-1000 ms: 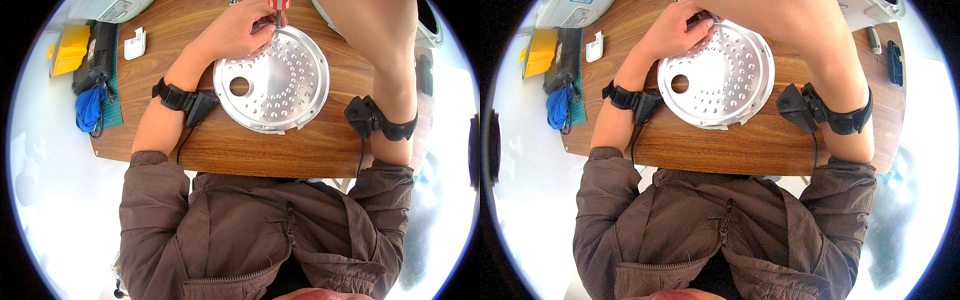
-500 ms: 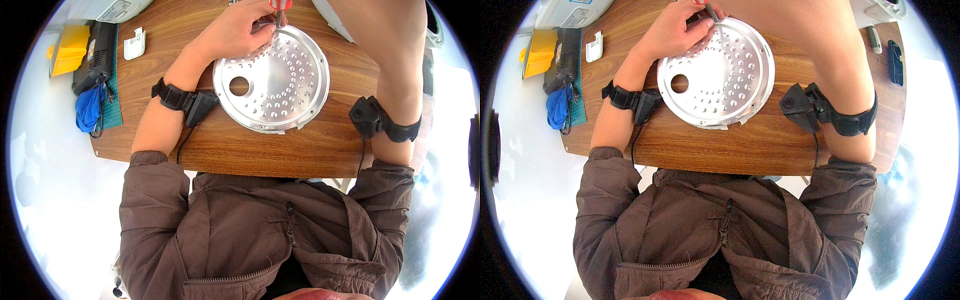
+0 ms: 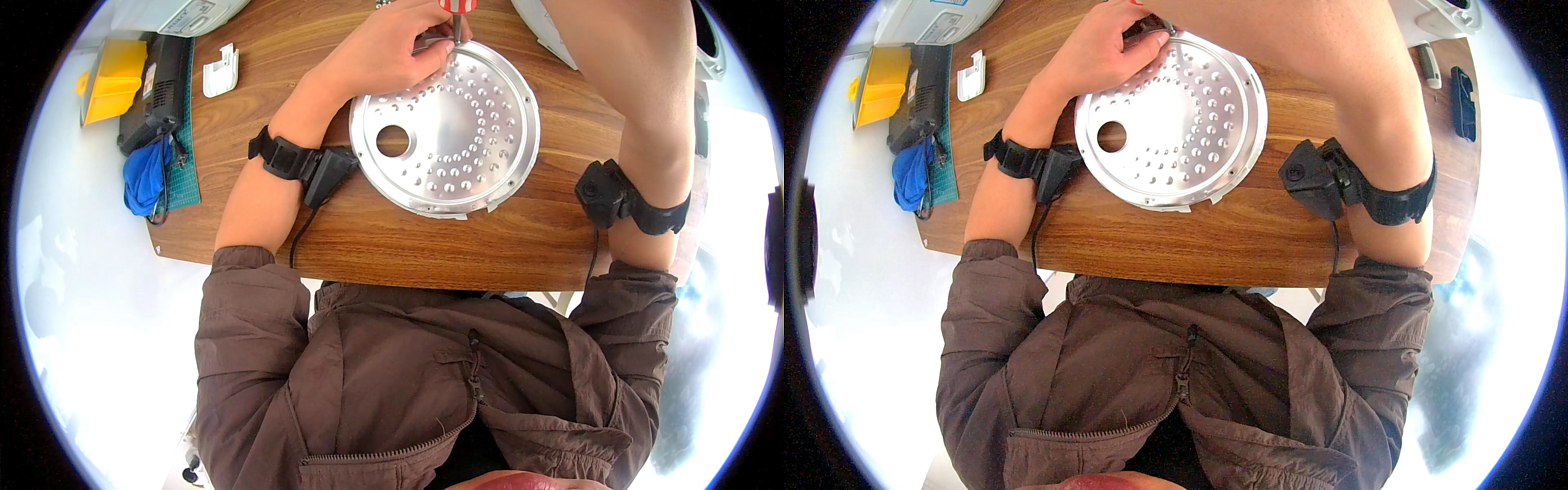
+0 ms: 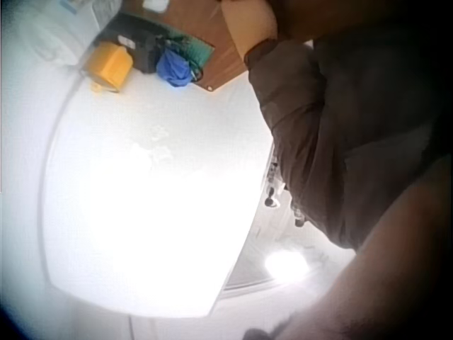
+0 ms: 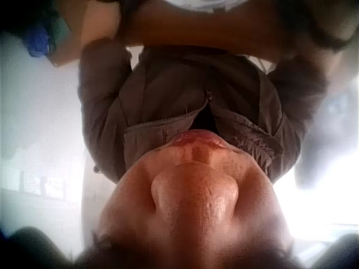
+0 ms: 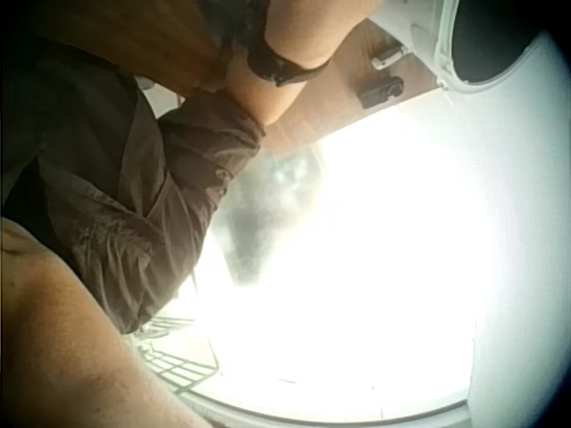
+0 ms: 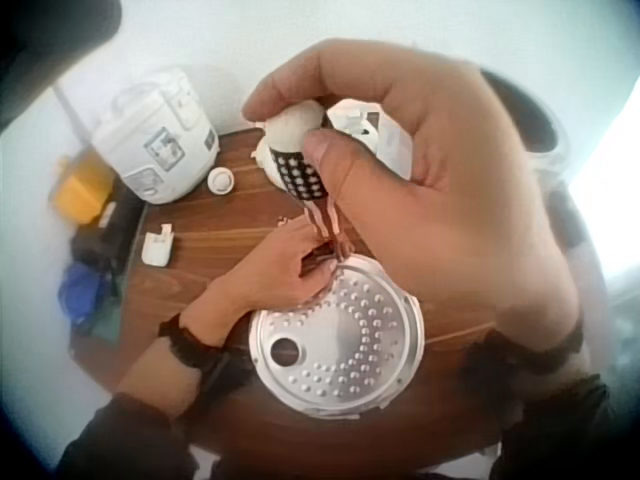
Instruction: The person uses a screwdriver to remove screws from a metal perforated lid, then separates the lid from a white rice cooker. They continue to pry open the cooker's outer casing, exposing internal wiring and components.
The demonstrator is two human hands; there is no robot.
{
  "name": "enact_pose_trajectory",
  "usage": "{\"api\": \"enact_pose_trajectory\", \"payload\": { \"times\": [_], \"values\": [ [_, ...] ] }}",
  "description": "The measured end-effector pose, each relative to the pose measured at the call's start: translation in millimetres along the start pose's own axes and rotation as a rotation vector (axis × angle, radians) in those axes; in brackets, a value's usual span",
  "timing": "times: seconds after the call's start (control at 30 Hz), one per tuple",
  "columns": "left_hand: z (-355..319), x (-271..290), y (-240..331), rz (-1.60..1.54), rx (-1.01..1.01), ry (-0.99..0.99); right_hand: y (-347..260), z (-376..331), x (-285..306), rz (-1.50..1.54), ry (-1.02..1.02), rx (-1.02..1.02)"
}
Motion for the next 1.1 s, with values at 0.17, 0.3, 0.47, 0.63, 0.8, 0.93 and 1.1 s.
{"api": "enact_pose_trajectory", "payload": {
  "times": [0.17,0.3,0.47,0.63,0.8,0.93,1.1],
  "values": [
    [-4,-2,-1,-0.02,0.137,0.001,-1,-2,-1,-0.004,0.007,0.004],
    [-3,0,0,-0.011,0.122,0.012,-1,-4,0,-0.013,0.012,0.004],
    [-5,-1,-1,-0.012,0.129,0.031,-3,-6,0,-0.018,0.024,0.009],
    [-3,-2,-5,-0.072,0.141,0.003,-4,-8,3,-0.039,0.04,0.014],
    [-9,-7,-13,-0.111,0.408,-0.079,-13,-8,4,-0.105,0.075,0.035],
    [-46,-14,-54,0.132,0.427,-0.283,-25,-9,-14,-0.184,0.087,0.121],
    [-6,-12,-10,0.062,-0.111,-0.119,-10,-35,-84,-0.288,-0.104,0.348]
  ]
}}
Point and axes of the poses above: each hand's wrist, its own z-axis towards the middle knuckle, its own x-axis out of the back of the hand, y = z × x, the point moved 4 cm from there along z, towards the middle knuckle, and after that the axes turned 6 degrees about -z, right-handed, at the moved point
